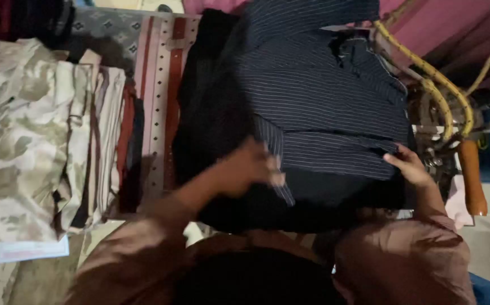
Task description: The person folds several garments, including a beige t-shirt, a floral shirt, a striped shirt, and a black t-shirt, on a table. The person smooths and folds each item by hand and places them into a neat stack.
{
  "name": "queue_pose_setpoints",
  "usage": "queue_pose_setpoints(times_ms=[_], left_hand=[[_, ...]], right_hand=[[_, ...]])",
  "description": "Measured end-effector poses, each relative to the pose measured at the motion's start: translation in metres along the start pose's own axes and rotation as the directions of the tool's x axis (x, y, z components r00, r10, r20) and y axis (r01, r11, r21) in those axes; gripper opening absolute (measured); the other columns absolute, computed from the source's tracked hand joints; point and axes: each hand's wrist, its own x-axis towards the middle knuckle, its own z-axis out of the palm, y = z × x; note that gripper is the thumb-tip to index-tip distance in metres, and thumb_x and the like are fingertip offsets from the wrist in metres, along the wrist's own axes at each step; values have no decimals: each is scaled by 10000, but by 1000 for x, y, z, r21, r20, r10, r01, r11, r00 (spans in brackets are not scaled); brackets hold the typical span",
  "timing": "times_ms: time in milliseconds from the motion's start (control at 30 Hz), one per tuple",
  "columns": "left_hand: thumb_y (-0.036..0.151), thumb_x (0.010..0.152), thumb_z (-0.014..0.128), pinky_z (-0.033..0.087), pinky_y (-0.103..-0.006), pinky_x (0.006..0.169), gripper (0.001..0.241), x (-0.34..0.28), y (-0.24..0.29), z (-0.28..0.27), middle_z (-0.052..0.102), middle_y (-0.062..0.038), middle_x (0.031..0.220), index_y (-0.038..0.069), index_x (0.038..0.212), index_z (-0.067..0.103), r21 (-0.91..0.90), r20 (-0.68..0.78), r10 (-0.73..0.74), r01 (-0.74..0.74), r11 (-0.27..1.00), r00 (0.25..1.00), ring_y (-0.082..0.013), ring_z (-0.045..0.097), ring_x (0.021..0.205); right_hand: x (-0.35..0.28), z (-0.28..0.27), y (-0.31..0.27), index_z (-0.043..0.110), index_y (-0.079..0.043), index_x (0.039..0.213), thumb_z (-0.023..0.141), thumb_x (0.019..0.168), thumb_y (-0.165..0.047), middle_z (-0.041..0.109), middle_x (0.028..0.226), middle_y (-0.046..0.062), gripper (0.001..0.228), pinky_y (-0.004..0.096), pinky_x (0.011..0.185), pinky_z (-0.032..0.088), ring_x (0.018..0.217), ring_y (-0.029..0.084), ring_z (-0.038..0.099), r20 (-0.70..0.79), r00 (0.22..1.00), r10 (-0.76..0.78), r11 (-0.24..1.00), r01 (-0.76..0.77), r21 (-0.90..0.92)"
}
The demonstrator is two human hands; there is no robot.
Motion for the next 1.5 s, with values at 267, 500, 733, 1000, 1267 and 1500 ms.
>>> queue_pose_setpoints(times_ms=[267, 500, 733, 1000, 1267, 1500], left_hand=[[16, 922, 638, 561, -391, 969, 175, 68, -50, 11, 721, -21, 1026, 153, 985, 726, -659, 302, 158, 86, 747, 940, -170, 701, 1015], [530, 959, 674, 478, -513, 1028, 735, 29, -73, -46, 602, -268, 1337, -36, 1403, 527, -304, -119, -769, 714, 630, 628, -420, 581, 1237], [397, 1040, 662, 518, -529, 883, 437, -93, -48, 50, 679, -233, 1090, -17, 1183, 659, -145, -135, -919, 910, 388, 370, -395, 634, 1028], [380, 996, 683, 477, -516, 893, 351, -130, -58, 44, 693, -215, 1016, 58, 1133, 702, -314, -223, -873, 816, 485, 434, -416, 594, 972], [493, 945, 692, 498, -491, 936, 503, -143, -30, 41, 655, -178, 1226, 127, 1284, 627, -523, -350, -885, 720, 457, 307, -382, 620, 1119], [391, 931, 752, 441, -444, 1013, 623, -132, -47, 64, 618, -161, 1338, 72, 1419, 533, -805, -145, -940, 514, 294, 310, -315, 568, 1246]], right_hand=[[33, -21, 94, 561, 107, 886, 830, 1016, -318, 579, 848, 35, 520, 368, 765, 437, 772, 141, 473, -193, 981, -11, 981, -27, -193], [-21, -7, 21, 677, 58, 1017, 827, 939, -326, 661, 905, 2, 420, 283, 756, 459, 820, 96, 564, -200, 980, -20, 974, -26, -224], [-65, 3, 52, 656, 36, 1030, 711, 1092, -231, 641, 937, 27, 279, 263, 783, 445, 842, 94, 537, -431, 901, -43, 997, 13, -72], [-40, 31, 34, 665, -67, 1093, 726, 1098, -390, 656, 886, 172, 329, 475, 716, 480, 787, 363, 589, -582, 770, -262, 731, -235, -641], [25, 81, -82, 687, -35, 1222, 781, 878, -190, 688, 1118, 209, 388, 502, 900, 524, 1052, 414, 659, -425, 626, -654, 517, -41, -855], [212, 212, -204, 678, -86, 1251, 755, 936, -204, 704, 1119, 25, 345, 395, 894, 554, 1034, 182, 668, -58, 998, -11, 906, 35, 422]])
